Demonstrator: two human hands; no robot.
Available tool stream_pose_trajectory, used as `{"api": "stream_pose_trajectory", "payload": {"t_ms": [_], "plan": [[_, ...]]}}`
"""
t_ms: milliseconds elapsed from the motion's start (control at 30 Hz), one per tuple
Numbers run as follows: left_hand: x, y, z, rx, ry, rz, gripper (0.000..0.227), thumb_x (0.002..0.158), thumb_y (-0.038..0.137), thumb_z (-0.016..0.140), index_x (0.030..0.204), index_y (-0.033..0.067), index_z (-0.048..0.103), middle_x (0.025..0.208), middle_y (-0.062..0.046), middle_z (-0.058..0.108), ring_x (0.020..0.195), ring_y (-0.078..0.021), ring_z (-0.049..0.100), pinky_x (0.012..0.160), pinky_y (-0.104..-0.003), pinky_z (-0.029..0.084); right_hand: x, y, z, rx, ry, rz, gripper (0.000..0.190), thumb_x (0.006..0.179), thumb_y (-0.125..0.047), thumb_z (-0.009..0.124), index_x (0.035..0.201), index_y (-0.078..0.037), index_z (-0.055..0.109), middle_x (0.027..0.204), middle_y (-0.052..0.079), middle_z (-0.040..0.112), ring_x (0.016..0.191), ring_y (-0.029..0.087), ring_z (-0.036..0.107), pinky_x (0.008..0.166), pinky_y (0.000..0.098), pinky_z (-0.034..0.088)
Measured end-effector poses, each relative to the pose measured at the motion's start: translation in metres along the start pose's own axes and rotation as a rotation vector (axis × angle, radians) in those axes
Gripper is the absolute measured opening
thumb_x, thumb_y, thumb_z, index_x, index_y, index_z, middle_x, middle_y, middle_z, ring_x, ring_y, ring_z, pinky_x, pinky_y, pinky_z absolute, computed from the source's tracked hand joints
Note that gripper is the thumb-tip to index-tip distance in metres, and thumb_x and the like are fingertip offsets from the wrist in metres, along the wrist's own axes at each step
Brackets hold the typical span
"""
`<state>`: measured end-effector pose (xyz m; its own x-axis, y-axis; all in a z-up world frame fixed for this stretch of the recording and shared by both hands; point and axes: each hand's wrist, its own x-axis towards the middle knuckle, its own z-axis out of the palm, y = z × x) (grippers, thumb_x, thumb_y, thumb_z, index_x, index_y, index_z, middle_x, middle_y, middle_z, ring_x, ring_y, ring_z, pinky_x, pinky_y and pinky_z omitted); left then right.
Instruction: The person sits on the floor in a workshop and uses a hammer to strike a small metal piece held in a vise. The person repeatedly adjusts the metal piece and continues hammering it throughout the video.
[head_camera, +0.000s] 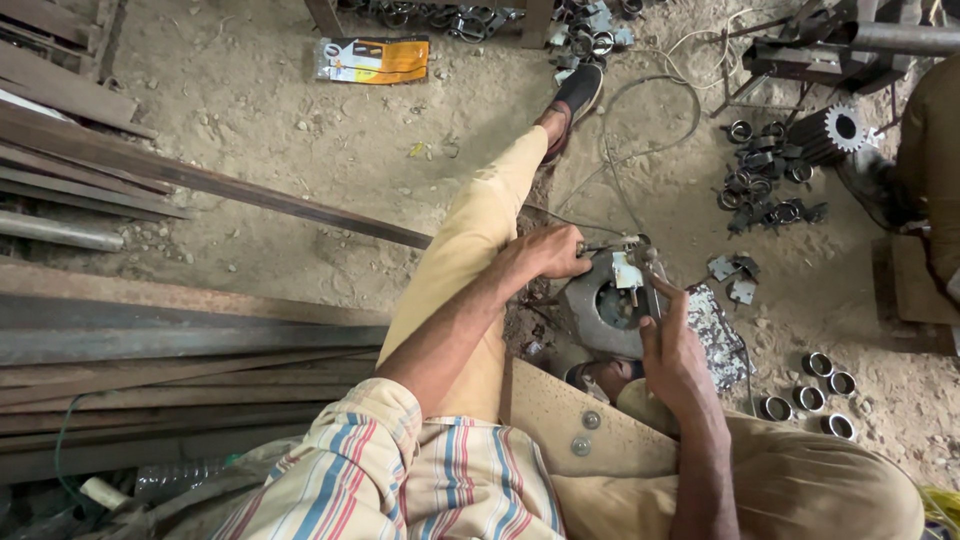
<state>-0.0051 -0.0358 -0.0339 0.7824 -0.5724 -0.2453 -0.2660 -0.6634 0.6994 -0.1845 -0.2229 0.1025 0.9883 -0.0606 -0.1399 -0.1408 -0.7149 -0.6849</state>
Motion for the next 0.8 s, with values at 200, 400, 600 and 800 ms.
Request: {"api": "stream_pose_trajectory", "payload": {"t_ms": [200,400,600,800], "plan": [[0.004,-0.003,0.003,0.096,-0.009,-0.018,0.043,0.077,0.038,0.072,0.096,-0.0014,0.076,0.094,-0.028,0.073,0.091,-0.0408,0.073,0.082,-0.050,0.058,-0.001,-0.007,0.000,-0.141,-0.043,0.148,0.051,0.105,-0.018,0.052,0.151,-0.016,0.032,0.096,0.033,0.069,0.093,0.052,0.066,0.078,0.0594,0.048],[0.001,-0.002,-0.003,0.060,-0.001,0.008,0.042,0.078,0.036,0.071,0.097,-0.0011,0.076,0.095,-0.028,0.073,0.092,-0.0411,0.073,0.083,-0.050,0.057,-0.010,-0.024,-0.007,-0.051,0.233,-0.296,0.048,0.100,-0.002,0.051,0.148,-0.008,0.051,0.126,0.028,0.068,0.112,0.046,0.066,0.092,0.0524,0.051],[-0.006,0.005,-0.009,0.047,-0.003,0.003,0.044,0.079,0.036,0.069,0.099,-0.0024,0.075,0.098,-0.029,0.073,0.092,-0.0417,0.074,0.085,-0.049,0.058,-0.011,-0.032,-0.005,-0.118,0.428,-0.140,0.052,0.100,0.002,0.052,0.150,-0.007,0.057,0.095,0.022,0.065,0.079,0.035,0.065,0.074,0.0477,0.051],[-0.006,0.001,-0.007,0.061,0.026,-0.004,0.043,0.079,0.036,0.069,0.097,-0.0030,0.075,0.098,-0.030,0.072,0.093,-0.0431,0.072,0.084,-0.050,0.058,-0.005,-0.031,0.004,-0.074,0.474,-0.129,0.051,0.104,0.001,0.054,0.154,-0.009,0.051,0.088,0.018,0.065,0.071,0.031,0.061,0.062,0.0451,0.049]]}}
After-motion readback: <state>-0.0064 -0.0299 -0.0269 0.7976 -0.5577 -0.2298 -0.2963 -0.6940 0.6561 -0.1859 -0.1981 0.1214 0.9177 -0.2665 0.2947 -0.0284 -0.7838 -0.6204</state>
